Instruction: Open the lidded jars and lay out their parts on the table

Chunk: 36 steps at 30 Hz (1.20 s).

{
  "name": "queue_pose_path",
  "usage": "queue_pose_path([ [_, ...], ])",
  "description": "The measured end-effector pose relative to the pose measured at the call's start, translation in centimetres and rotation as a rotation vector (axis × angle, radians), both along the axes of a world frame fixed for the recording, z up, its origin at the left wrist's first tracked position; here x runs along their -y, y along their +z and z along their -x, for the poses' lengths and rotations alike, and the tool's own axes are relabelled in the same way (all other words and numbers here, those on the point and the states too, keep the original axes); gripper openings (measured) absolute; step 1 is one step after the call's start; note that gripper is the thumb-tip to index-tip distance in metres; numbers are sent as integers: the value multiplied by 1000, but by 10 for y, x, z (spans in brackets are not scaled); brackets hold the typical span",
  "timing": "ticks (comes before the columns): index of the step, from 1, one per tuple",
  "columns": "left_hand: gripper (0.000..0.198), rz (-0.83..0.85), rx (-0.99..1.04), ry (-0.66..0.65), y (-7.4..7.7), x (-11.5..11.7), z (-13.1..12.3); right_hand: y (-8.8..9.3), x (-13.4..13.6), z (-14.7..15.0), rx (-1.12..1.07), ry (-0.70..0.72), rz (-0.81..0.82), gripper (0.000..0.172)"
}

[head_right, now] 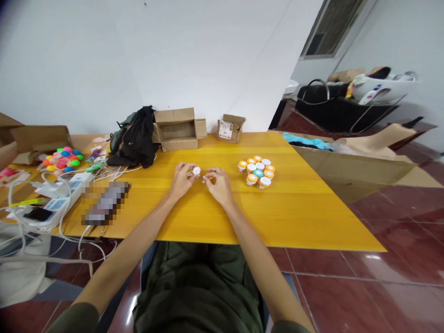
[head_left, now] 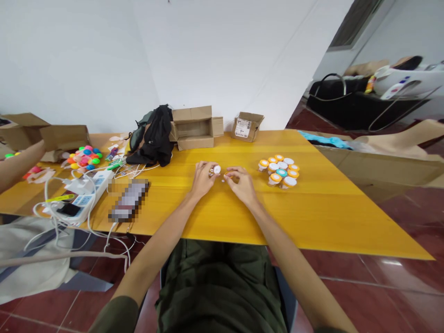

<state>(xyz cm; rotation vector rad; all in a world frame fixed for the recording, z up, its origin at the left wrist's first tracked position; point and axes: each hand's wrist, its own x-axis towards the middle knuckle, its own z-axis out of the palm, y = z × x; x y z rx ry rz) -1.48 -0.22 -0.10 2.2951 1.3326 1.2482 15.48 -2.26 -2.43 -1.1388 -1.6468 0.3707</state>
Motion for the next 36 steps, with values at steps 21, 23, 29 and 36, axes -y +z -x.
queue_pose_path([
  [21, 19, 94, 77, -214, -2, 3, -3, 10, 10, 7, 147, -11, -145, 16],
  [23, 19, 110, 93, -244, -1, 4, -4, 10, 10, 7, 133, -1, -117, 19],
  [29, 20, 188, 168, -288, -2, 4, -5, 9, 9, 7, 26, 51, 3, 22],
  [36, 33, 321, 334, -315, -8, 0, -8, 12, 6, 7, -147, 50, 70, 22],
])
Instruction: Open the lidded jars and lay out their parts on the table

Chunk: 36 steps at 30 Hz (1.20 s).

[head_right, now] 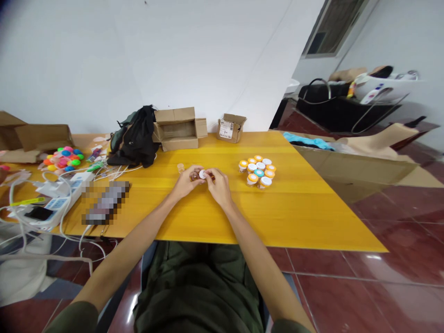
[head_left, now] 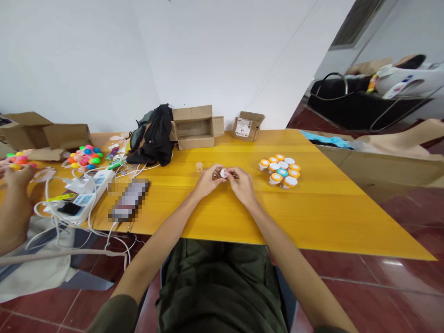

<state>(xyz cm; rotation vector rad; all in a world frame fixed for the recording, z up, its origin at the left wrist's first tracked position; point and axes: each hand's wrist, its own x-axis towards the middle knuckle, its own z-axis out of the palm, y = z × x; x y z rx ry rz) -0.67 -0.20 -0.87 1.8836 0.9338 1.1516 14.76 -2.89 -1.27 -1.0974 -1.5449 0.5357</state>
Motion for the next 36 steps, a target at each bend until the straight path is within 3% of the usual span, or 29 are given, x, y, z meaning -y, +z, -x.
queue_pose_path([
  [4, 26, 58, 46, -2, 0, -1, 0, 4, 1, 1, -101, 51, 57, 27],
  [12, 18, 2, 20, 36, 7, 4, 0, 5, 1, 4, -258, 154, 189, 36],
  [23, 26, 171, 213, 3, -1, -4, -3, 5, 0, 5, -310, 134, 179, 39],
  [30, 23, 207, 237, 12, -5, -10, -1, 3, -2, 0, -197, 21, 90, 29],
  [36, 18, 181, 230, 50, -2, -9, 2, -6, -3, -6, 189, -82, -72, 10],
])
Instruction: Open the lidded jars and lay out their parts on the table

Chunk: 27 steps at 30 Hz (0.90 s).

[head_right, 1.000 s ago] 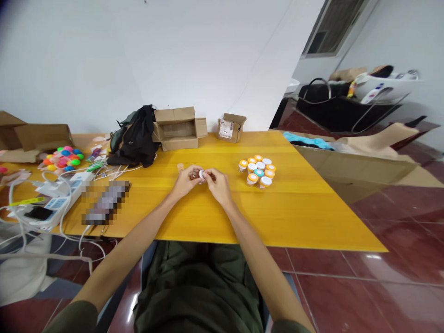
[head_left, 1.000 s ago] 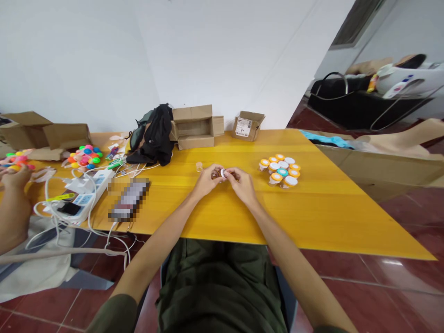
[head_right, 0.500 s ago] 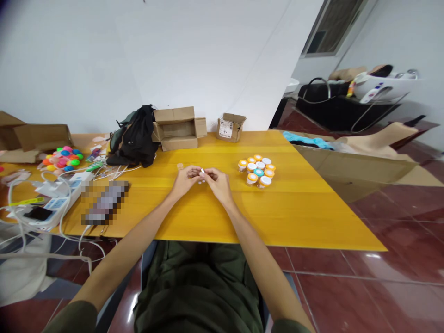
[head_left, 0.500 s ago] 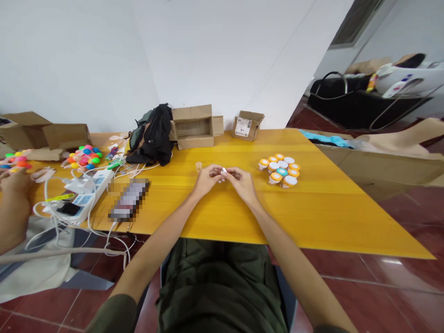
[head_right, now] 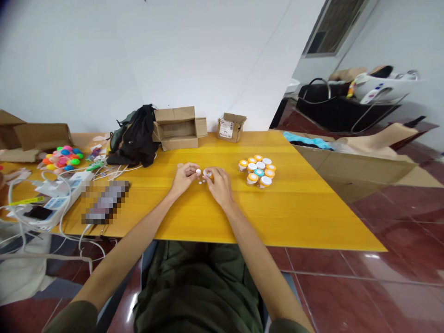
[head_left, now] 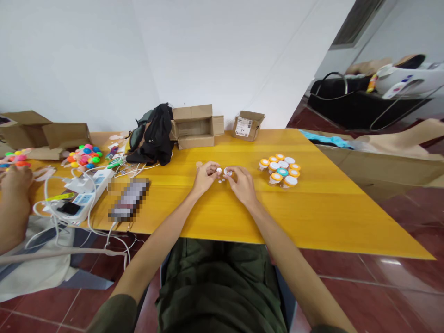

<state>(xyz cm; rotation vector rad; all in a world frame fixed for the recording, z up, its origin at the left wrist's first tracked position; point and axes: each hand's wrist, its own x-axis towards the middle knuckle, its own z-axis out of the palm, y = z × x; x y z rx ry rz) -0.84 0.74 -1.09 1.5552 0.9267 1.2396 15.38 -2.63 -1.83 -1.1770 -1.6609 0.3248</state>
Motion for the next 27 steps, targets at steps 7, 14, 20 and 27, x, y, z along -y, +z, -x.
queue_pose_path([
  [7, 15, -29, -6, 20, 1, 0, 0, -5, -5, 2, 258, 30, -15, 13],
  [14, 18, 16, 25, 45, 4, 0, 1, -4, -6, 3, 159, 33, -20, 13],
  [20, 23, 5, 25, 28, 5, 2, 0, 4, -4, 5, -81, 99, 28, 22],
  [27, 16, -228, -171, 39, 3, 3, -2, 2, -5, 3, -232, 156, 90, 25],
])
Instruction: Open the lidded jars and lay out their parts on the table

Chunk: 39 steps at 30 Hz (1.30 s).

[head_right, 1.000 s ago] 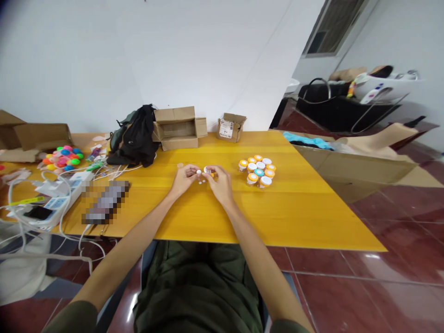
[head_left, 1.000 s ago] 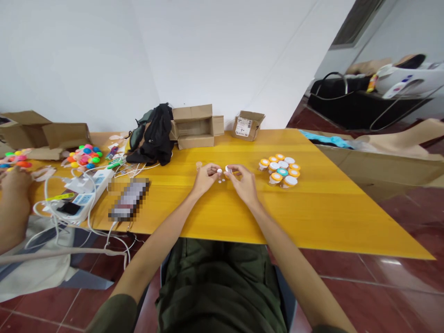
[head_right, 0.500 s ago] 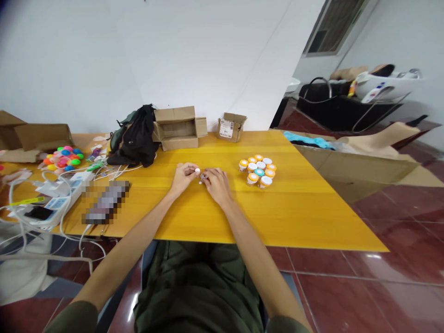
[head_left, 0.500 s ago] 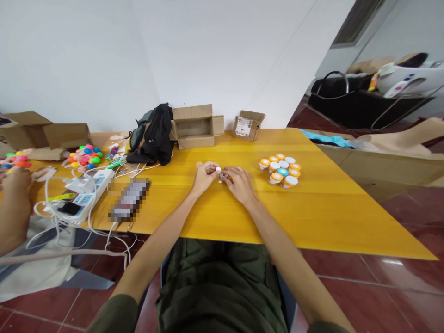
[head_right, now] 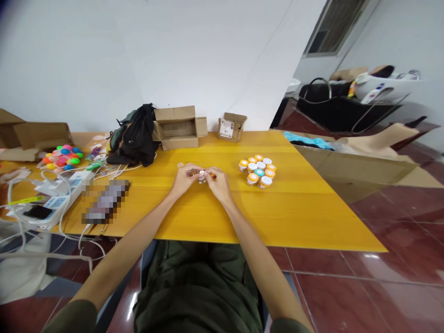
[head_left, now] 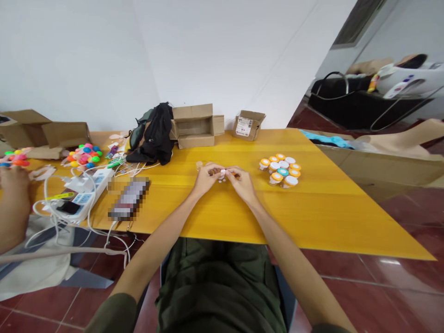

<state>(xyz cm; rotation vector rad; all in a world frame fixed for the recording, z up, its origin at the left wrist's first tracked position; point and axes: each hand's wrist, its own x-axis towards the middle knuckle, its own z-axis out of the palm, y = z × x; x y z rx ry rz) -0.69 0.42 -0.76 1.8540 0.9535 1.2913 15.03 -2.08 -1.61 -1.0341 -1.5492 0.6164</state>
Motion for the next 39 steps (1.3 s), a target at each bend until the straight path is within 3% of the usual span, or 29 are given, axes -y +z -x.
queue_pose_path([
  [3, 11, -140, -119, 25, 1, 3, 1, -1, 0, 0, 0, -26, -8, 21],
  [7, 18, -287, -284, 22, 2, 9, 2, -1, 1, 0, 50, -71, -28, 20],
  [13, 18, -369, -499, 107, 1, 15, 1, 3, 5, 1, 148, -114, -53, 20],
  [19, 14, -343, -590, 144, 3, 18, 0, 4, 7, 2, 206, -129, -79, 21],
  [39, 12, -56, -408, 20, 15, 17, 3, 0, 6, 0, 291, -162, -133, 19],
])
